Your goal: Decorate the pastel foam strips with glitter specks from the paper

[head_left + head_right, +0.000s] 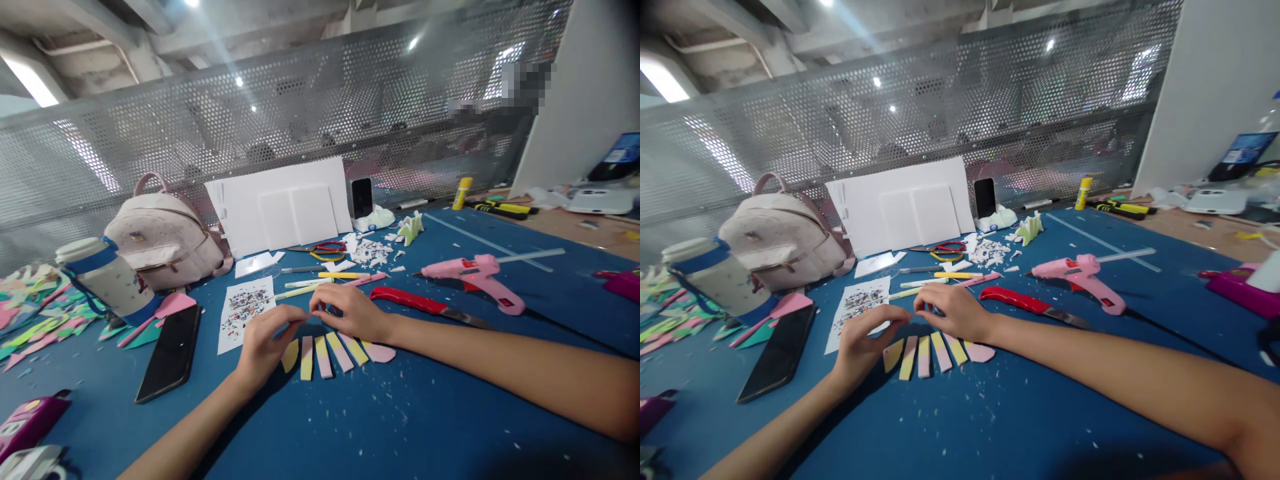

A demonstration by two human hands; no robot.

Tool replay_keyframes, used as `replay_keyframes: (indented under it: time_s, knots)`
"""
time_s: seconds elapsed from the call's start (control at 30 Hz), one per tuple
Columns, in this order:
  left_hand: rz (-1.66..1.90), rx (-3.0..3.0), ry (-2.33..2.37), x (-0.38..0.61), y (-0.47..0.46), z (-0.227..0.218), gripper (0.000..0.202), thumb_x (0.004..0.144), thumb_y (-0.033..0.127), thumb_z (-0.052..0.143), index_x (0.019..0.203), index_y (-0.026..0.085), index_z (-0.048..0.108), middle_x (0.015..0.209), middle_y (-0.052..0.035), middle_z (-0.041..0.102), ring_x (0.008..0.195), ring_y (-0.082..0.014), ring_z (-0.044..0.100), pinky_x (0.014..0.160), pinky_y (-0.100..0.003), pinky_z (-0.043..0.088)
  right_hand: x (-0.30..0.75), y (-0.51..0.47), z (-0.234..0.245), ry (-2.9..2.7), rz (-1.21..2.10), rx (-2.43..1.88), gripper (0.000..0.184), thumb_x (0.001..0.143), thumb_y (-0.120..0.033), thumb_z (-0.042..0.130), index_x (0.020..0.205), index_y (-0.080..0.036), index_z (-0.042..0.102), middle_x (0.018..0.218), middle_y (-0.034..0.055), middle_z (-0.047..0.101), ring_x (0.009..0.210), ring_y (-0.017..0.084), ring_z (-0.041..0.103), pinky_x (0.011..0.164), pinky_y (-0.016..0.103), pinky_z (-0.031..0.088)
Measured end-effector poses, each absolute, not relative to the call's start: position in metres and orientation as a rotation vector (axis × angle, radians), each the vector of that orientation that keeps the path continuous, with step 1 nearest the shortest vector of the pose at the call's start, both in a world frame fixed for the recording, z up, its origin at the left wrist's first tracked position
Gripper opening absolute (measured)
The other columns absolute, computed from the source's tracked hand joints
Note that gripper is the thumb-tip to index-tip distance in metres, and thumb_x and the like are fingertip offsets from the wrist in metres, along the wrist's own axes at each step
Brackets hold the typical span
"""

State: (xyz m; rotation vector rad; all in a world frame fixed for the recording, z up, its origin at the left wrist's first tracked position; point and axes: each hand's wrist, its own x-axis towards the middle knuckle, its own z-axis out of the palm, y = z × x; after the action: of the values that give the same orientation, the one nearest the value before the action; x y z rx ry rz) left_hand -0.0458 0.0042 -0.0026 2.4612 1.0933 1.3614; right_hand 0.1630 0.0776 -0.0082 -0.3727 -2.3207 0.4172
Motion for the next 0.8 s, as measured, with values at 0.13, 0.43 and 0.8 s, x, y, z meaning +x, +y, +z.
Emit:
replay_keyframes:
  time_s: [0.13, 0.43, 0.8]
  knots:
    - [1.394, 2.445, 1.147, -0.053, 0.007, 0.002, 0.015, 0.092, 0.012, 0.059, 0.095, 0.021, 0.07, 0.086, -0.0015, 0.074, 0.078, -0.0141, 0.07, 0.072, -0.023, 0.054, 0.164, 0.077, -0.008, -2.326, 0.407, -0.396, 0.01, 0.098, -0.022, 0.051, 0.093, -0.019, 0.058, 0.087, 0.0031, 0.06, 0.082, 0.016, 0.054, 0.073, 0.028, 0.042]
    - [1.389, 2.552, 1.302, -0.09, 0.023, 0.014, 0.013, 0.092, 0.015, 0.059, 0.093, 0.02, 0.07, 0.086, -0.0027, 0.074, 0.079, -0.015, 0.07, 0.073, -0.024, 0.052, 0.164, 0.076, -0.007, -2.322, 0.418, -0.429, 0.008, 0.097, -0.02, 0.052, 0.093, -0.019, 0.059, 0.09, 0.0035, 0.062, 0.084, 0.016, 0.055, 0.074, 0.029, 0.044]
    - [1.491, 2.862, 1.554, -0.141, 0.032, 0.037, 0.01, 0.092, 0.022, 0.06, 0.091, 0.018, 0.07, 0.071, -0.0014, 0.073, 0.062, -0.0139, 0.066, 0.064, -0.025, 0.05, 0.164, 0.077, -0.009, -2.313, 0.425, -0.407, 0.009, 0.097, -0.021, 0.051, 0.093, -0.019, 0.059, 0.092, 0.0043, 0.063, 0.084, 0.016, 0.056, 0.075, 0.029, 0.044]
